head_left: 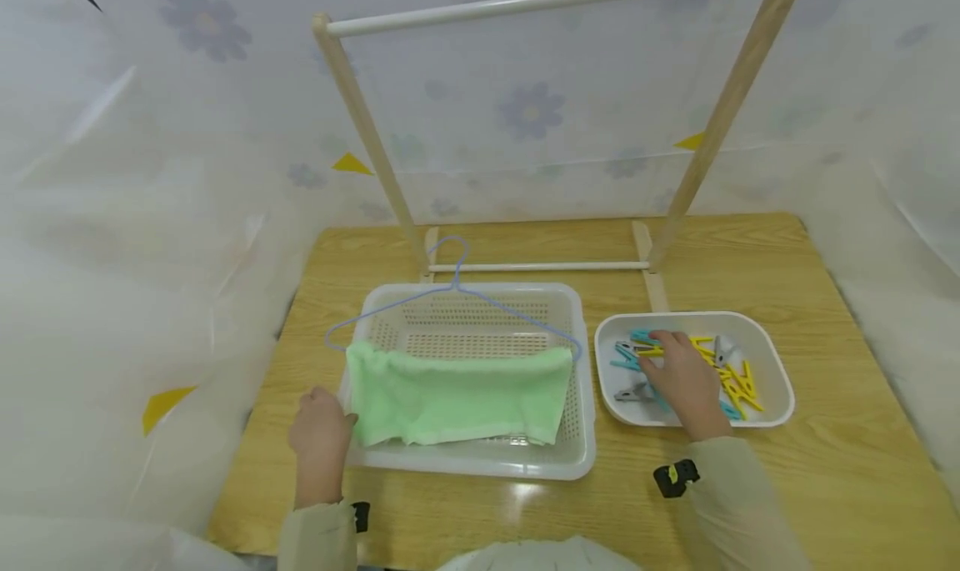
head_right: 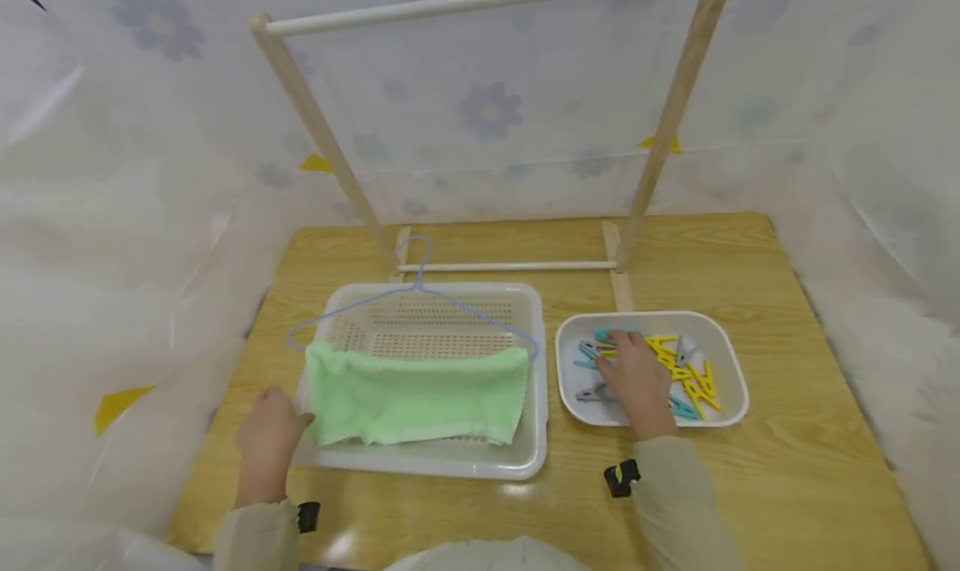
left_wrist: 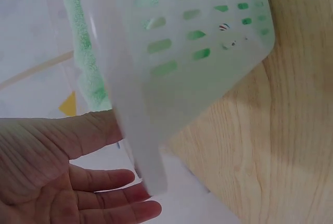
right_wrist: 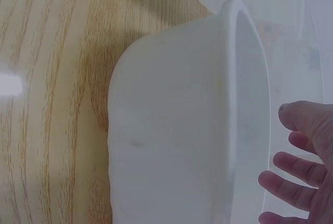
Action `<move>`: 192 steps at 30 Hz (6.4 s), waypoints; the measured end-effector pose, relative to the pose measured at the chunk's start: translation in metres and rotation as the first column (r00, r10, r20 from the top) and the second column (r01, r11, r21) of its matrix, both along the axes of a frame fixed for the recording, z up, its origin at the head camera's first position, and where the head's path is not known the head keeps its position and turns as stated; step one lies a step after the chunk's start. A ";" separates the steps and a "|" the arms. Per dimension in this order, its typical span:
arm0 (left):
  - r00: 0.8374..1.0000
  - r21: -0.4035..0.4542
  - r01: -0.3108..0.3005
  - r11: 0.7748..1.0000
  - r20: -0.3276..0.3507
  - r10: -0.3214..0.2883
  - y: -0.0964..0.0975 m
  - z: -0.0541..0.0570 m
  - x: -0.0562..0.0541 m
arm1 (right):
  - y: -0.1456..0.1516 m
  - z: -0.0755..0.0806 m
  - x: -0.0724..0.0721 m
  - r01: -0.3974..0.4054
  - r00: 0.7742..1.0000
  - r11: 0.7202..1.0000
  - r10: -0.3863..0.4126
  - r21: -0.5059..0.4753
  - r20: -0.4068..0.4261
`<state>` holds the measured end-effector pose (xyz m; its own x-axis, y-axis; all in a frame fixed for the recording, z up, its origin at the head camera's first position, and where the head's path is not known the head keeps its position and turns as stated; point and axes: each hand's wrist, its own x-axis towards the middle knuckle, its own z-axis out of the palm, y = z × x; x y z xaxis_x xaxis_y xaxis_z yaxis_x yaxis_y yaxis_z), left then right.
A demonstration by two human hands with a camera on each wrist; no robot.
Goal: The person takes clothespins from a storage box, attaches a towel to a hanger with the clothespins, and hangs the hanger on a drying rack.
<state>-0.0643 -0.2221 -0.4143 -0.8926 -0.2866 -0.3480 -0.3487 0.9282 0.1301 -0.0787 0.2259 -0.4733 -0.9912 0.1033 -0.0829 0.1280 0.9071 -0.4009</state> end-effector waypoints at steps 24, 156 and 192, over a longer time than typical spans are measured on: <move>0.991 0.158 -0.008 0.987 0.134 -0.013 -0.012 -0.010 0.016 | 0.002 0.000 0.004 0.025 0.999 1.000 -0.025 -0.007 0.028; 0.971 0.355 0.020 0.935 0.217 -0.104 -0.051 -0.010 0.030 | -0.016 -0.027 -0.015 -0.035 0.884 0.999 0.021 0.022 0.467; 0.974 0.373 0.029 0.927 0.198 -0.110 -0.053 -0.010 0.031 | -0.012 -0.001 -0.017 0.019 0.927 1.000 -0.015 -0.007 0.374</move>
